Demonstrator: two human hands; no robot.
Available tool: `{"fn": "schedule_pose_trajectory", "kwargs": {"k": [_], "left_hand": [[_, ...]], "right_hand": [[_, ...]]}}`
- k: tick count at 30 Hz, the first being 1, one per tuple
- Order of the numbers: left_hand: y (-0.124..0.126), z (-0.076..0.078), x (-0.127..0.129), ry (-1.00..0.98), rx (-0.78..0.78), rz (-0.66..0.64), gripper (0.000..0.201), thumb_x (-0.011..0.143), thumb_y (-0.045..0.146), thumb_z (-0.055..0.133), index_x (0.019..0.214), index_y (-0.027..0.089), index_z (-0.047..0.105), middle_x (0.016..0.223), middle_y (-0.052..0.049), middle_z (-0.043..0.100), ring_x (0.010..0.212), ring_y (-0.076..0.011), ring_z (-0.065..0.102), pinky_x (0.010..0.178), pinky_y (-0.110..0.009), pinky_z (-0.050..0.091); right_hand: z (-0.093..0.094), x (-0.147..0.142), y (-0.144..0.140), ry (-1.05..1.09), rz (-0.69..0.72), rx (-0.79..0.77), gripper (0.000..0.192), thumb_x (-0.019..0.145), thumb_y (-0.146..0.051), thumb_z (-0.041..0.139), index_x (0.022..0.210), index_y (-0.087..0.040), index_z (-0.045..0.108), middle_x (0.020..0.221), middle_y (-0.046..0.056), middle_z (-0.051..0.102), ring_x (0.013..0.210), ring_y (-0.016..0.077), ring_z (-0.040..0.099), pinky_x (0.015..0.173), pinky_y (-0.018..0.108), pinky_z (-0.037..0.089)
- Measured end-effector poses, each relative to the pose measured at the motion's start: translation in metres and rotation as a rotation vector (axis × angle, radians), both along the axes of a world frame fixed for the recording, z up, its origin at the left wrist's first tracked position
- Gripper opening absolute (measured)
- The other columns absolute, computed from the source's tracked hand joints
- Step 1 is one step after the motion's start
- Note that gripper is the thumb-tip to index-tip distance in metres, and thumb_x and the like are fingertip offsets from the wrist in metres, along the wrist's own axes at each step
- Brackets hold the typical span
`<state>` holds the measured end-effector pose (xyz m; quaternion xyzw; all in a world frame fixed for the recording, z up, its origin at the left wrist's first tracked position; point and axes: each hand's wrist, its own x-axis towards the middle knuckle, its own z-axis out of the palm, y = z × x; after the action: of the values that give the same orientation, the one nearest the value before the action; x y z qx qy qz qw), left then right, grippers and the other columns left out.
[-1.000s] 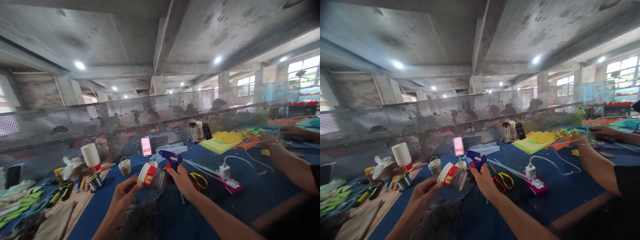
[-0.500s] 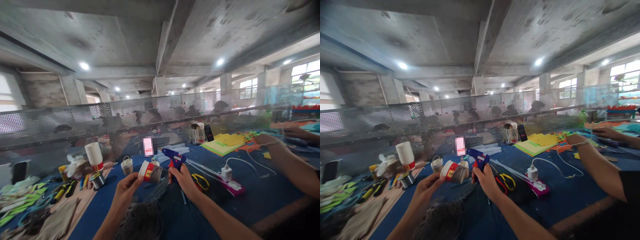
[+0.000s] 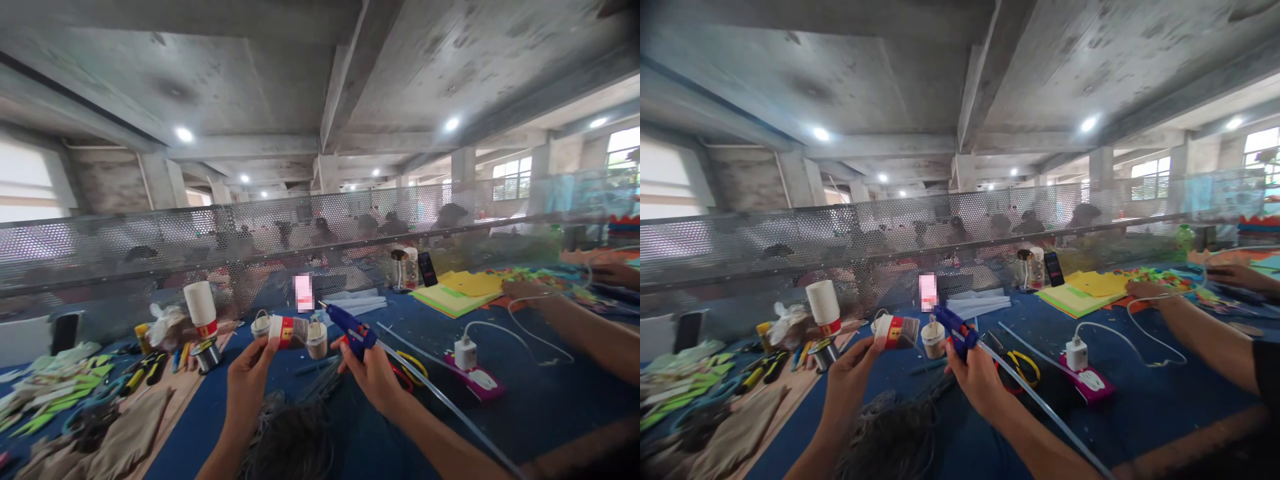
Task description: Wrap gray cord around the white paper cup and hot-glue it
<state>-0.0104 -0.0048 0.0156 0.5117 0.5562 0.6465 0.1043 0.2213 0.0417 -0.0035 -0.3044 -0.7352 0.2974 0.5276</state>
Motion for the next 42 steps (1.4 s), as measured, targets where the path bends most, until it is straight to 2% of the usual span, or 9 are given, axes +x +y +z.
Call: {"fn": "schedule_pose_trajectory", "kwargs": {"k": [6, 10, 14, 17, 24, 31, 42], "left_hand": [[-0.003, 0.001, 0.006, 0.009, 0.034, 0.002, 0.032, 0.078, 0.045, 0.067, 0.092, 0.016, 0.072, 0.084, 0.0, 0.073, 0.08, -0.0193, 0.061, 0.072, -0.022, 0.046], [-0.002, -0.003, 0.006, 0.001, 0.028, 0.004, 0.032, 0.077, 0.045, 0.067, 0.091, 0.017, 0.073, 0.084, 0.0, 0.073, 0.08, -0.0191, 0.062, 0.073, -0.022, 0.046], [0.0, -0.006, 0.005, 0.045, 0.016, 0.057, 0.032, 0.076, 0.047, 0.068, 0.088, 0.018, 0.073, 0.082, 0.001, 0.073, 0.077, -0.0194, 0.063, 0.07, -0.022, 0.046], [-0.001, -0.005, 0.005, 0.07, 0.018, 0.05, 0.033, 0.077, 0.048, 0.066, 0.089, 0.018, 0.073, 0.083, 0.001, 0.073, 0.078, -0.0192, 0.062, 0.072, -0.023, 0.046], [-0.003, -0.003, 0.005, 0.1, 0.013, 0.036, 0.033, 0.08, 0.048, 0.064, 0.092, 0.019, 0.072, 0.086, 0.0, 0.073, 0.081, -0.0189, 0.062, 0.076, -0.023, 0.046], [-0.001, -0.005, 0.005, 0.103, 0.042, 0.016, 0.033, 0.08, 0.048, 0.064, 0.092, 0.019, 0.073, 0.09, -0.001, 0.075, 0.085, -0.0208, 0.065, 0.079, -0.025, 0.047], [-0.003, -0.004, 0.006, 0.125, 0.04, 0.063, 0.034, 0.078, 0.049, 0.065, 0.09, 0.019, 0.073, 0.089, -0.002, 0.075, 0.084, -0.0217, 0.066, 0.077, -0.026, 0.048]], "right_hand": [[-0.006, -0.005, -0.004, -0.09, -0.055, 0.063, 0.022, 0.089, -0.04, 0.055, 0.089, -0.019, 0.06, 0.066, 0.0, 0.064, 0.058, 0.016, 0.059, 0.06, 0.026, 0.046], [-0.009, -0.007, -0.006, -0.079, 0.016, 0.018, 0.021, 0.09, -0.037, 0.053, 0.085, -0.018, 0.061, 0.062, -0.001, 0.061, 0.056, 0.0144, 0.058, 0.057, 0.024, 0.045], [-0.018, -0.011, -0.004, -0.023, 0.025, -0.044, 0.021, 0.089, -0.038, 0.055, 0.09, -0.019, 0.063, 0.065, -0.001, 0.06, 0.055, 0.0132, 0.057, 0.055, 0.022, 0.046], [-0.022, -0.015, -0.003, 0.02, 0.032, -0.09, 0.024, 0.088, -0.04, 0.056, 0.096, -0.018, 0.065, 0.062, -0.001, 0.06, 0.056, 0.0139, 0.058, 0.057, 0.022, 0.048], [-0.019, -0.018, -0.004, 0.053, 0.137, -0.156, 0.031, 0.083, -0.049, 0.062, 0.089, -0.018, 0.064, 0.059, -0.003, 0.056, 0.049, 0.0116, 0.054, 0.048, 0.02, 0.043], [-0.023, -0.018, -0.004, 0.03, 0.113, -0.166, 0.034, 0.084, -0.05, 0.061, 0.092, -0.017, 0.065, 0.061, -0.002, 0.056, 0.052, 0.0123, 0.055, 0.05, 0.021, 0.044], [-0.022, -0.015, -0.003, -0.068, 0.042, -0.158, 0.034, 0.085, -0.05, 0.059, 0.095, -0.018, 0.064, 0.062, -0.002, 0.058, 0.052, 0.0128, 0.057, 0.053, 0.022, 0.045]]}}
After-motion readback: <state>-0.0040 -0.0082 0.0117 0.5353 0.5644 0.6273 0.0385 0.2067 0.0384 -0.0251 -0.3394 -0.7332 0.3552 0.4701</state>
